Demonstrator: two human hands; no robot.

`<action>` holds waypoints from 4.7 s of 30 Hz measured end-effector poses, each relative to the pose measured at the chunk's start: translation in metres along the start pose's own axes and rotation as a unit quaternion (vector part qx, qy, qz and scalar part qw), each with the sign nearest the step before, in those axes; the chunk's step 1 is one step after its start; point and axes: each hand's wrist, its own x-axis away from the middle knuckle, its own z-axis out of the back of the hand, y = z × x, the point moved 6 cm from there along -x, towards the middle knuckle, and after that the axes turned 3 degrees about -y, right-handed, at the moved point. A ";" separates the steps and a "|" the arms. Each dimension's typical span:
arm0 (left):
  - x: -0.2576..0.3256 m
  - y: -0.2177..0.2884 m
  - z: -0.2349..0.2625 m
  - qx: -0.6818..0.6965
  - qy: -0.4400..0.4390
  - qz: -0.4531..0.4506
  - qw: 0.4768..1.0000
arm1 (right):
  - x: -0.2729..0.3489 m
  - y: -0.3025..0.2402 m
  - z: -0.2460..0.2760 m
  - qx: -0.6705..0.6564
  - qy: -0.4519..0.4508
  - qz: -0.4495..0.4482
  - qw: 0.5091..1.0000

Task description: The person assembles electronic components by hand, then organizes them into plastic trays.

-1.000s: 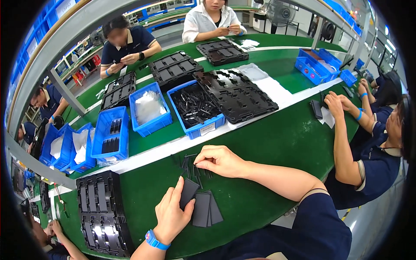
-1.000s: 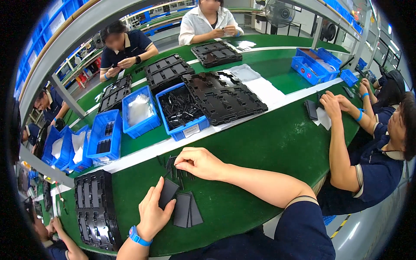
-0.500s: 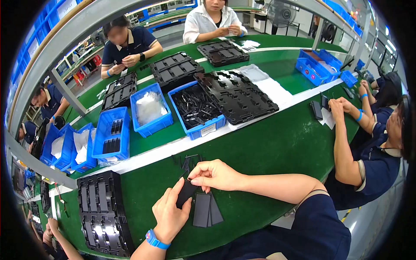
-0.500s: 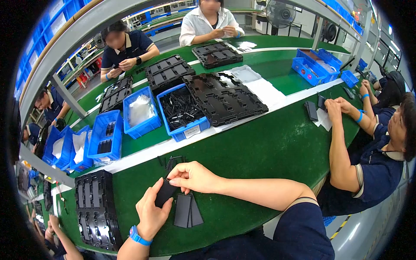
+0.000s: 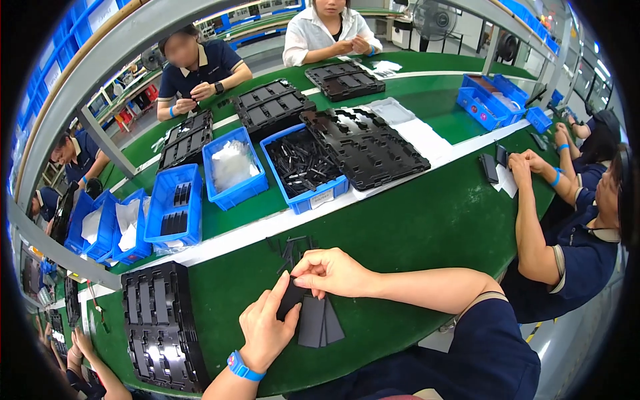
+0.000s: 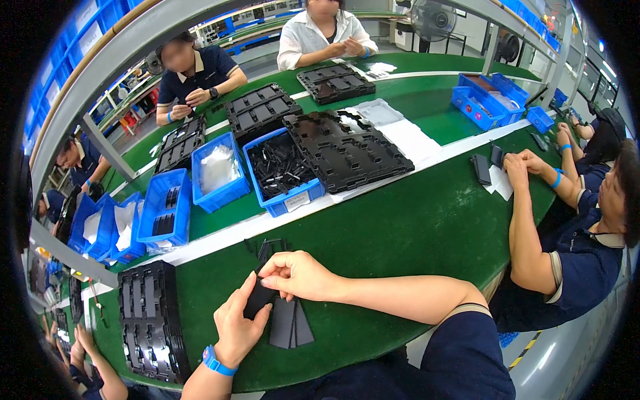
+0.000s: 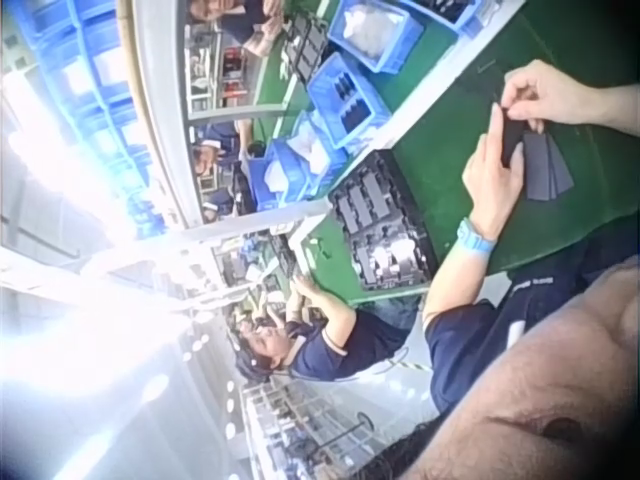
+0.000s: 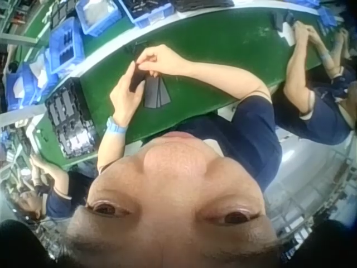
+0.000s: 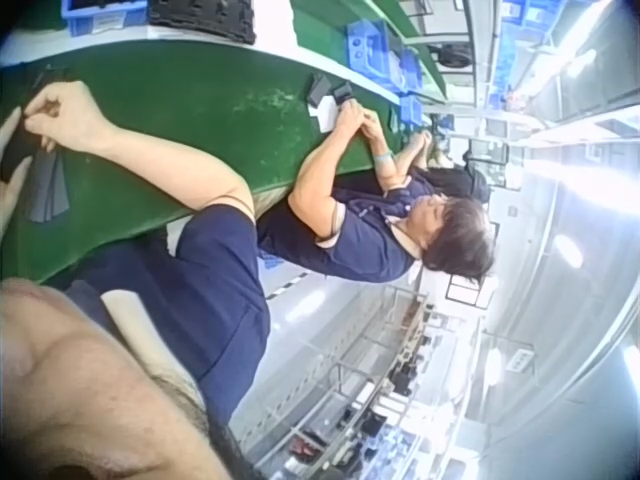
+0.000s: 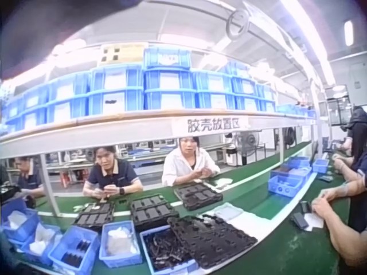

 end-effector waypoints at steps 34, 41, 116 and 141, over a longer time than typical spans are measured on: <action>0.003 -0.010 -0.004 0.135 -0.030 0.086 0.987 | 0.000 0.006 -0.002 -0.021 -0.011 0.018 1.000; -0.001 -0.005 -0.001 0.106 -0.024 0.041 0.993 | 0.000 0.007 -0.001 -0.032 -0.011 0.006 0.999; 0.003 -0.007 -0.002 0.068 -0.035 0.021 0.997 | 0.000 0.005 0.002 -0.027 -0.010 -0.017 0.999; 0.003 -0.016 0.001 0.074 -0.002 0.097 0.992 | -0.008 -0.002 0.016 -0.102 0.051 0.034 0.993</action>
